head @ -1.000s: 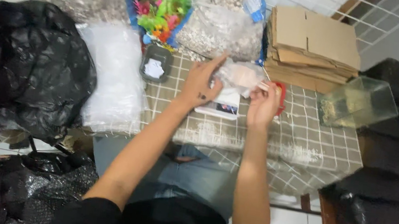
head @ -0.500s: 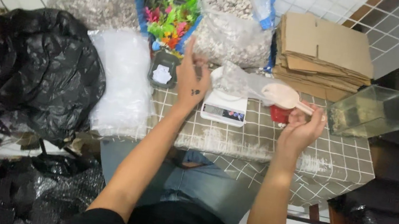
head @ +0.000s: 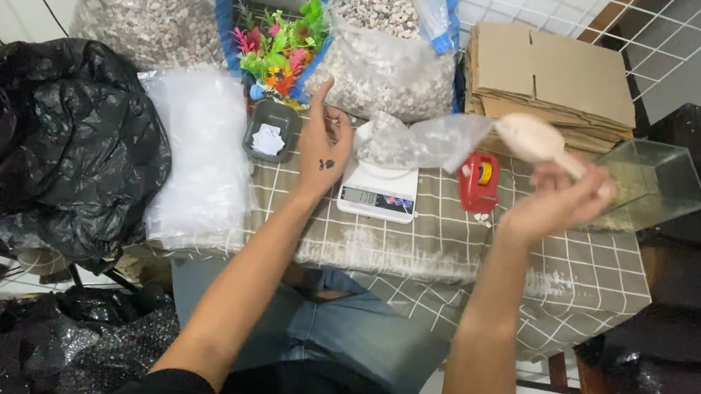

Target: Weighing out small portions of aquarium gravel into plastic bags using a scoop and a digital scale

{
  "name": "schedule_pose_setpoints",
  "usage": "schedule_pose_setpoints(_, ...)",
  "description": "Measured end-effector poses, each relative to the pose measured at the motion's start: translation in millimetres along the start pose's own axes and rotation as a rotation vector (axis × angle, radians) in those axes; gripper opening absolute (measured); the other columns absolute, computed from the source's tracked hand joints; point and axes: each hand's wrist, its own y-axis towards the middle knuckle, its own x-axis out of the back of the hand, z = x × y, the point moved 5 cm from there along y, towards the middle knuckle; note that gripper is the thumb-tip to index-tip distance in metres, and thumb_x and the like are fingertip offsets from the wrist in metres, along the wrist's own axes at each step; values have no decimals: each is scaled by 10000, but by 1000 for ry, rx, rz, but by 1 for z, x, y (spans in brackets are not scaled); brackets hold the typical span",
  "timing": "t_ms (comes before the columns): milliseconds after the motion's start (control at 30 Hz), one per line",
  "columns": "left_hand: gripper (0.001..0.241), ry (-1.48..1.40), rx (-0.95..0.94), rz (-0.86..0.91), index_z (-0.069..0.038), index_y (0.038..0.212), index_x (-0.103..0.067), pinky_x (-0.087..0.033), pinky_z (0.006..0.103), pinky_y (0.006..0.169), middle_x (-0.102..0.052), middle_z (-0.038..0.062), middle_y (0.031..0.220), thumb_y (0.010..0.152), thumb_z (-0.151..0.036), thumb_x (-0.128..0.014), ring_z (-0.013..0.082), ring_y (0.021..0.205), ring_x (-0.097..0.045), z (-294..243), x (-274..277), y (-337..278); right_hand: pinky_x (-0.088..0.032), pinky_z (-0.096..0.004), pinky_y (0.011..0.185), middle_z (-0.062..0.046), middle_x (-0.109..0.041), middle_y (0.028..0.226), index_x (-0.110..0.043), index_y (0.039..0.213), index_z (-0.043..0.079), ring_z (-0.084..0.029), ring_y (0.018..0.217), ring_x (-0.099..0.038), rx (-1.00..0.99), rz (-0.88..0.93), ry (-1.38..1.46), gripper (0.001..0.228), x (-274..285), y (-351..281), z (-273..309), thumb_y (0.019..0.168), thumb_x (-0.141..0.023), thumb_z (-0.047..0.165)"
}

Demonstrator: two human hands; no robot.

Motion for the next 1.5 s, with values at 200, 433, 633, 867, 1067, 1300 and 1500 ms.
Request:
schedule_pose_setpoints(200,494,93,-93,134,-135,1497,-442,-367,307,562,-572,-28,801,1011,-92,-522,129,555,-487,-16,4,-3,-651,-256,640,-156,-760,1090,-673,1162,54,-225,845,-781,-116,420,-130,212,-147,-13,-59,1018,-531,115)
schedule_pose_setpoints(433,422,212,-116,253,-210,1426,-528,-421,355,594,-519,-24,683,1007,-167,-502,188,585,-545,-15,-5,-6,-689,-212,722,-160,-647,1263,-669,1217,55,-242,941,-799,212,831,-359,207,-191,-56,-52,1058,-536,67)
schedule_pose_setpoints(633,282,196,-216,257,-183,1302,-605,-336,316,517,-451,-51,625,1045,-171,-489,130,537,-469,-26,-9,-9,-659,-265,709,-169,-718,1207,-635,1228,30,-252,865,-782,180,551,-228,190,-77,-38,-14,1090,-522,95)
schedule_pose_setpoints(867,250,164,-299,93,-187,1190,-694,-532,368,553,-561,37,565,983,-133,-565,274,536,-633,-34,-1,-12,-551,-213,597,-167,-702,1061,-604,1082,60,-150,664,-674,118,-36,-236,348,44,-49,24,1062,-497,390)
schedule_pose_setpoints(1067,233,162,-292,112,-197,1153,-719,-543,358,567,-574,18,596,958,-135,-606,237,547,-633,-28,-5,-13,-529,-151,551,-132,-692,1017,-578,1044,79,-106,608,-657,-106,153,-181,340,36,-60,-29,1083,-470,398)
schedule_pose_setpoints(1300,210,143,-298,108,-190,1106,-731,-547,339,563,-577,13,599,934,-117,-637,220,531,-617,-19,-9,-12,-456,-149,430,-111,-702,864,-579,997,72,-78,468,-581,-197,253,-123,330,-7,-75,-65,1088,-482,373)
schedule_pose_setpoints(1500,183,140,-282,75,-172,1079,-736,-543,369,567,-565,32,598,947,-122,-620,245,546,-625,-25,-2,-11,-470,-159,463,-117,-730,888,-592,990,73,-89,493,-616,-61,259,-206,345,-8,-83,-65,1101,-460,371)
